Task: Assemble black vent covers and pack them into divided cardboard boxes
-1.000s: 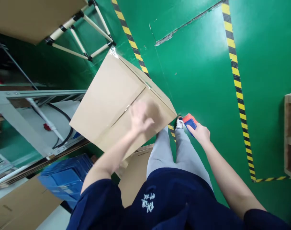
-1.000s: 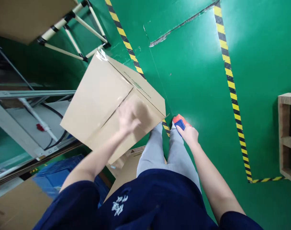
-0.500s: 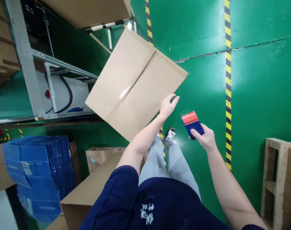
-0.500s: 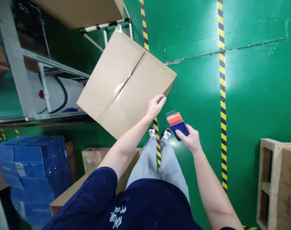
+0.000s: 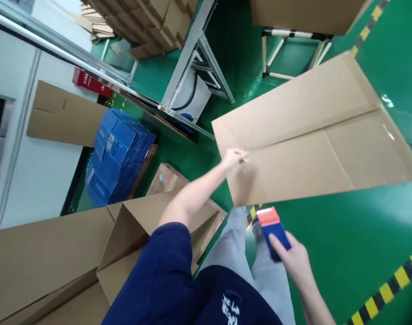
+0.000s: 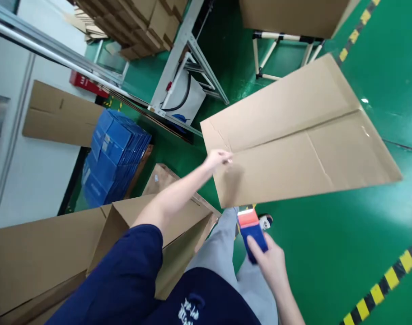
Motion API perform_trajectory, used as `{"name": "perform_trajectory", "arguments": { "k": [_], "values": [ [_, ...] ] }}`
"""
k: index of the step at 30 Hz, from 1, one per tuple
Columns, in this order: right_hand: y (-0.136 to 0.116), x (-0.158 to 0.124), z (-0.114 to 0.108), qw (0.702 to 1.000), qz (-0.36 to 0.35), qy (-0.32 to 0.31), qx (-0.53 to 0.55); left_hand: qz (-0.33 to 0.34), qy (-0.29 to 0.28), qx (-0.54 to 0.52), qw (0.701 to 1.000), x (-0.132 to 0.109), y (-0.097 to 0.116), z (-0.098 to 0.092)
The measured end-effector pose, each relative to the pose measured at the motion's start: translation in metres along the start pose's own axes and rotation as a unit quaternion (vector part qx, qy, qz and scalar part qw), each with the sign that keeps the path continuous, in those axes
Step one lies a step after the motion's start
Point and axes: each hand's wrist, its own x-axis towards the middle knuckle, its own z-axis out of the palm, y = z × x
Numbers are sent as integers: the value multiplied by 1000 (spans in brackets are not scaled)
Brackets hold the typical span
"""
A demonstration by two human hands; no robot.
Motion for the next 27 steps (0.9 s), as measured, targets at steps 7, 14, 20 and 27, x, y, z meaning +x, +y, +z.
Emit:
{"name": "perform_trajectory", "arguments": {
  "k": [7, 14, 20, 27],
  "values": [
    [-7, -33, 85, 999, 25, -2, -35, 173, 225, 159, 946, 188, 75, -188],
    [-47, 1, 131, 994, 71, 52, -70, 151, 171, 145, 963, 248, 62, -191],
    [-39, 2, 151, 991, 109, 65, -42, 105, 86, 171, 976, 276, 26, -170],
    [-38, 21, 143, 988, 149, 7, -49, 73, 140, 251, 955, 253, -3, -167]
  ]
}}
